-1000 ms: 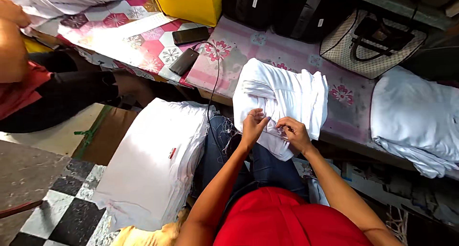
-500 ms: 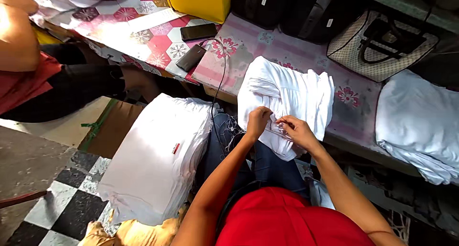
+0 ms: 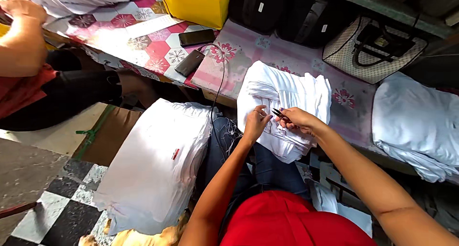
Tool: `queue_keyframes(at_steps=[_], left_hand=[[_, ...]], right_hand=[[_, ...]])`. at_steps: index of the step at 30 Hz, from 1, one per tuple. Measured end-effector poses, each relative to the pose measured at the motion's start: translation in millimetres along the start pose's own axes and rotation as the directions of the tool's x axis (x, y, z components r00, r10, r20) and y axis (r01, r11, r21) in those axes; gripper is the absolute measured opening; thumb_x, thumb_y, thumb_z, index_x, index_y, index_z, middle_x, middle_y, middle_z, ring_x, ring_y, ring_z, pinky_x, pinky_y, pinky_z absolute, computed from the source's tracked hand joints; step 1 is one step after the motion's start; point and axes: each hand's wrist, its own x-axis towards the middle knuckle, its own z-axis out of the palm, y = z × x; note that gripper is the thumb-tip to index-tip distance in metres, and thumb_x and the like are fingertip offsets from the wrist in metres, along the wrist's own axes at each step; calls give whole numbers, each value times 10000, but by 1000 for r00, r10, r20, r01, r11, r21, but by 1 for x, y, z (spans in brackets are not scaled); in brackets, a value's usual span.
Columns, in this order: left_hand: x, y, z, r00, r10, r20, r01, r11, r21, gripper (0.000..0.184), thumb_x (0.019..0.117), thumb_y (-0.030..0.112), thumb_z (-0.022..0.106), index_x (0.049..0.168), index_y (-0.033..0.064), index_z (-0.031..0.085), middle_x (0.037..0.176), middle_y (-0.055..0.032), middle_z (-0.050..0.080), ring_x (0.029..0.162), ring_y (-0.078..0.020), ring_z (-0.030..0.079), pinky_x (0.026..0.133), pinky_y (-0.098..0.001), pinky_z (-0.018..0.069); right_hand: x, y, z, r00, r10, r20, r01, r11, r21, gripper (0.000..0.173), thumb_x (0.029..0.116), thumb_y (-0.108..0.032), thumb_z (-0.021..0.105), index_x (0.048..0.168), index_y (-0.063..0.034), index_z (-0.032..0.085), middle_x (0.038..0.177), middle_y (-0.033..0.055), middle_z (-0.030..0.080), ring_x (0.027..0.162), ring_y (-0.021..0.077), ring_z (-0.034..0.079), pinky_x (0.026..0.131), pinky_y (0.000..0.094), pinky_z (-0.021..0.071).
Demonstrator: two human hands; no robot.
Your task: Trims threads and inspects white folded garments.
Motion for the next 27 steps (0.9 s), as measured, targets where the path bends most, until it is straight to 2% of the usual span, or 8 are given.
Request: queue_keyframes(at_steps=[1, 2, 4, 7, 11, 19, 23, 27], left_hand=[[1, -1, 3, 999, 46, -6, -46, 998, 54, 322, 978, 55, 643, 1256, -107, 616, 1013, -210, 693, 795, -264, 700, 766, -413, 601], [3, -2, 4, 998, 62, -9, -61, 995, 85, 245, 979, 30, 617, 1178, -107, 659, 1019, -229, 694, 818, -293, 705, 792, -438, 600], [4, -1, 2, 1000, 4, 2, -4, 998, 68, 191, 1002, 31, 577, 1094, -98, 683, 974, -218, 700, 803, -280, 709, 797, -431, 599], [1, 2, -5, 994, -100, 32, 102, 992, -69, 197, 1025, 64, 568, 1098, -95, 659, 879, -174, 706, 740, -203, 706, 757, -374, 604], [-2, 0, -5, 996, -85, 1, 85, 991, -101, 173, 1001, 64, 593, 1054, -76, 681, 828, -133, 699, 696, -146, 682, 714, -322, 590], [-4, 2, -6, 994, -95, -60, 86, 988, -128, 179, 1007, 57, 586, 1067, -85, 676, 821, -136, 701, 705, -151, 689, 720, -321, 592], [-5, 5, -5, 998, -57, -17, 55, 994, -97, 179, 1002, 51, 584, 1057, -91, 677, 821, -144, 699, 705, -155, 689, 723, -322, 591], [-7, 0, 0, 999, -25, -32, 23, 996, -89, 168, 995, 50, 595, 1027, -88, 684, 804, -136, 697, 693, -145, 687, 712, -309, 592]], right_hand=[[1, 0, -1, 1000, 8, 7, -8, 1000, 0, 481, 1144, -360, 290, 1029, -46, 636, 638, -53, 532, 473, 12, 402, 467, 167, 337], [1, 0, 0, 1000, 15, 13, -15, 1000, 0, 477, 1144, -359, 288, 1034, -49, 633, 638, -55, 531, 468, 10, 397, 462, 167, 333], [3, 0, 0, 999, 25, 23, -25, 1000, 6, 470, 1145, -356, 282, 1041, -54, 626, 633, -58, 523, 460, 10, 377, 454, 170, 316], [4, -2, -1, 998, 50, 27, -49, 999, -5, 461, 1146, -343, 280, 1047, -53, 625, 625, -57, 518, 457, 12, 370, 449, 172, 307], [9, -11, 3, 996, 81, 20, -80, 995, -53, 417, 1145, -299, 313, 985, -55, 611, 609, -56, 509, 447, 4, 386, 444, 158, 320], [7, -14, 2, 993, 116, 11, -115, 990, -80, 386, 1138, -275, 332, 954, -70, 602, 602, -63, 518, 443, -4, 387, 438, 155, 309], [11, -14, 5, 994, 105, 11, -104, 994, -46, 379, 1137, -263, 340, 945, -70, 603, 603, -63, 513, 441, -6, 380, 434, 152, 301], [19, -8, 14, 996, 53, -67, -55, 998, -28, 333, 1124, -216, 386, 962, -43, 621, 602, -61, 487, 447, 1, 368, 441, 164, 303]])
